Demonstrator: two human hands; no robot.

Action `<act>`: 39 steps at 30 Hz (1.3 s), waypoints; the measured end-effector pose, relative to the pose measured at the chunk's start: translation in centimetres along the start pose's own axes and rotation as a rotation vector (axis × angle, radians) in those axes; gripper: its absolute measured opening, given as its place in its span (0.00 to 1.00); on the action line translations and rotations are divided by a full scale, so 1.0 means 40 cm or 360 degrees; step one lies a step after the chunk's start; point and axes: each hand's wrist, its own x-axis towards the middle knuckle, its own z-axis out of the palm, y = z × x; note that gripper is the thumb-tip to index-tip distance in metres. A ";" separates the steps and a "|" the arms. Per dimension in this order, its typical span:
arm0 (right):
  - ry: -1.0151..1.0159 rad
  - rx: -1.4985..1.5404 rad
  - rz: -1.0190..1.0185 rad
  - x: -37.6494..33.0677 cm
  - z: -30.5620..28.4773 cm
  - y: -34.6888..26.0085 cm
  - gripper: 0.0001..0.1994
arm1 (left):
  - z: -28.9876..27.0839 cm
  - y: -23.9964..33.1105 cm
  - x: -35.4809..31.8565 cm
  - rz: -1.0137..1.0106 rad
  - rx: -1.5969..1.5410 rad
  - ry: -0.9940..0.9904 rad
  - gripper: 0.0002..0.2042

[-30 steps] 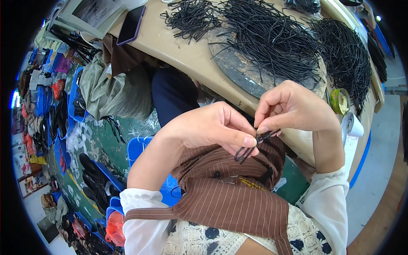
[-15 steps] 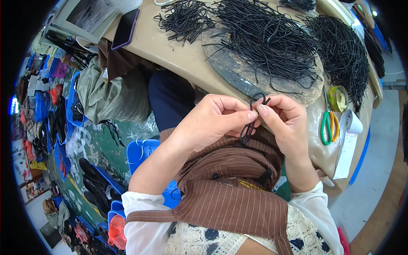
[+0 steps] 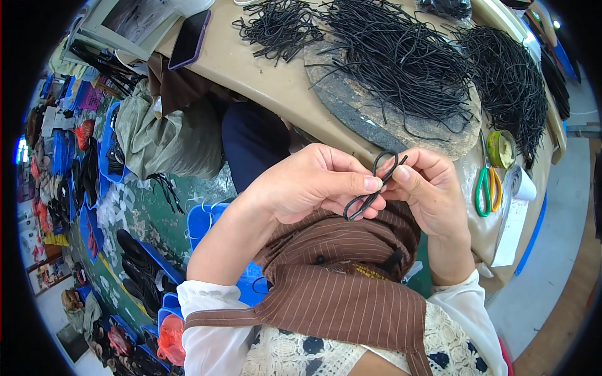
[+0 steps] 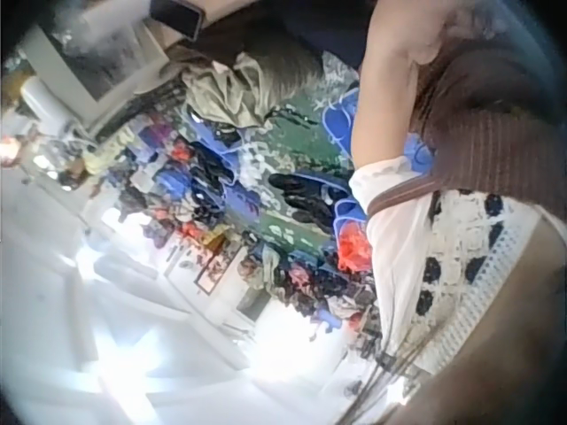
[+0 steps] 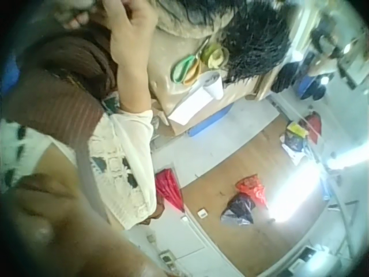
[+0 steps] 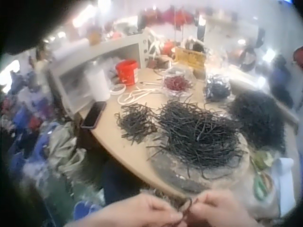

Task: The person sits at a cluttered workbench and repeatedly ties small black elastic bands into loops by hand. They pick up individual bands from a large pile on the table, twist them into knots, and place the finished loops back onto the pile.

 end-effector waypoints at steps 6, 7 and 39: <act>-0.0061 0.0178 0.0096 0.003 -0.008 0.007 0.08 | -0.008 0.009 0.000 -0.0068 0.0071 -0.0042 0.07; -0.0056 0.0194 0.0104 0.005 -0.011 0.012 0.08 | -0.013 0.009 0.003 -0.0043 0.0109 -0.0053 0.07; 0.0277 0.0173 -0.0405 0.028 0.025 0.095 0.13 | 0.021 -0.085 0.016 0.0823 0.0306 0.0531 0.05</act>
